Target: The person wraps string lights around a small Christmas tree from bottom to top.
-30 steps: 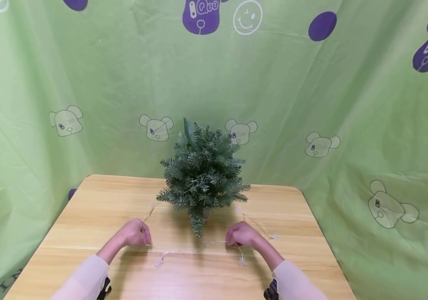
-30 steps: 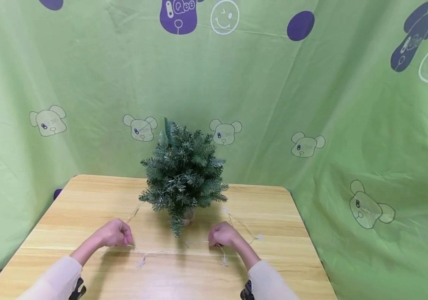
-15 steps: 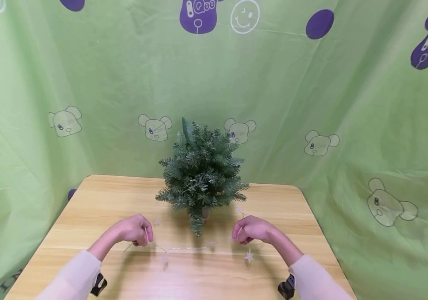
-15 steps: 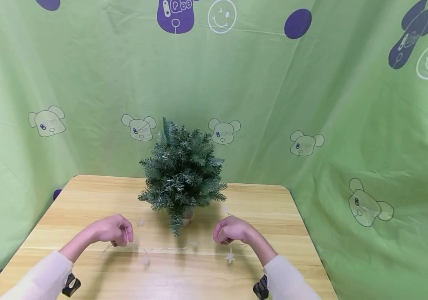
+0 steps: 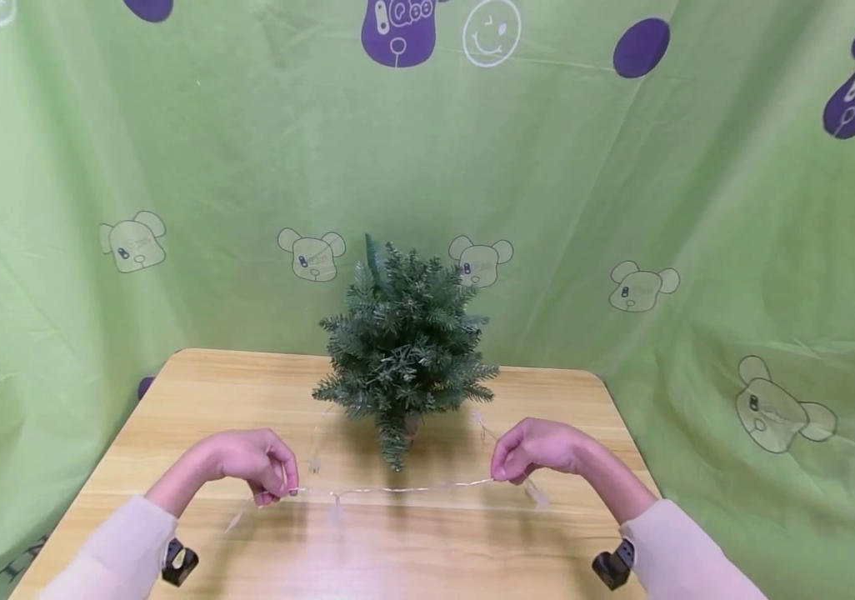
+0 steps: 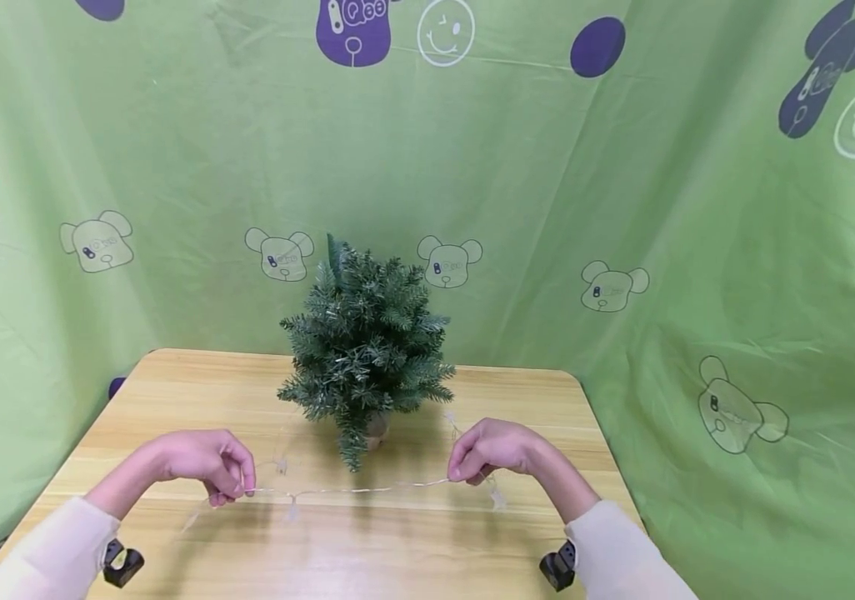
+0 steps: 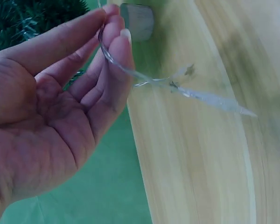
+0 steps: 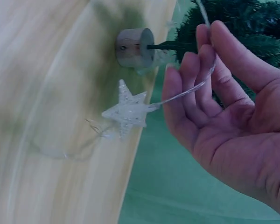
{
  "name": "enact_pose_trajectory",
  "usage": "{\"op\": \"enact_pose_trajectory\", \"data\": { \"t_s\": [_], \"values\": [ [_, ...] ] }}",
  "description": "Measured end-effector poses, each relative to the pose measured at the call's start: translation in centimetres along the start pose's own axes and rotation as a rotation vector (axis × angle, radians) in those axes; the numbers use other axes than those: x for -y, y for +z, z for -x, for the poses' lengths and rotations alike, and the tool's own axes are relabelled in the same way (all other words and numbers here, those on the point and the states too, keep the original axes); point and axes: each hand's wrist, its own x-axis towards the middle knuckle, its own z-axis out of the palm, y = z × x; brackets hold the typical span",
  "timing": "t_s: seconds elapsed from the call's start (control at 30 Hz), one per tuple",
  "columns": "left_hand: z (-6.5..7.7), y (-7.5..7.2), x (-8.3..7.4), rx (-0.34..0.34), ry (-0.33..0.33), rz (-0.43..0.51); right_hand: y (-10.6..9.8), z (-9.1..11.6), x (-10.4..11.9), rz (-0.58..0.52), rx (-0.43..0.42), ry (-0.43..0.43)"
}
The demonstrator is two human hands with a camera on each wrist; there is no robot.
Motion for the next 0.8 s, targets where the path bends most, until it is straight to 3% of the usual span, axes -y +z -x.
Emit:
{"op": "enact_pose_trajectory", "data": {
  "t_s": [0.17,0.4,0.8],
  "values": [
    [0.6,-0.4,0.3,0.058,0.027,0.026,-0.8,0.9,0.7,0.035,0.048,-0.013],
    [1.6,-1.3,0.1,0.120,0.120,0.020,-1.7,2.1,1.2,0.022,0.095,-0.008],
    [3.4,-3.9,-0.5,0.071,0.197,0.004,-3.9,4.3,2.9,0.066,0.105,-0.011]
  ]
}}
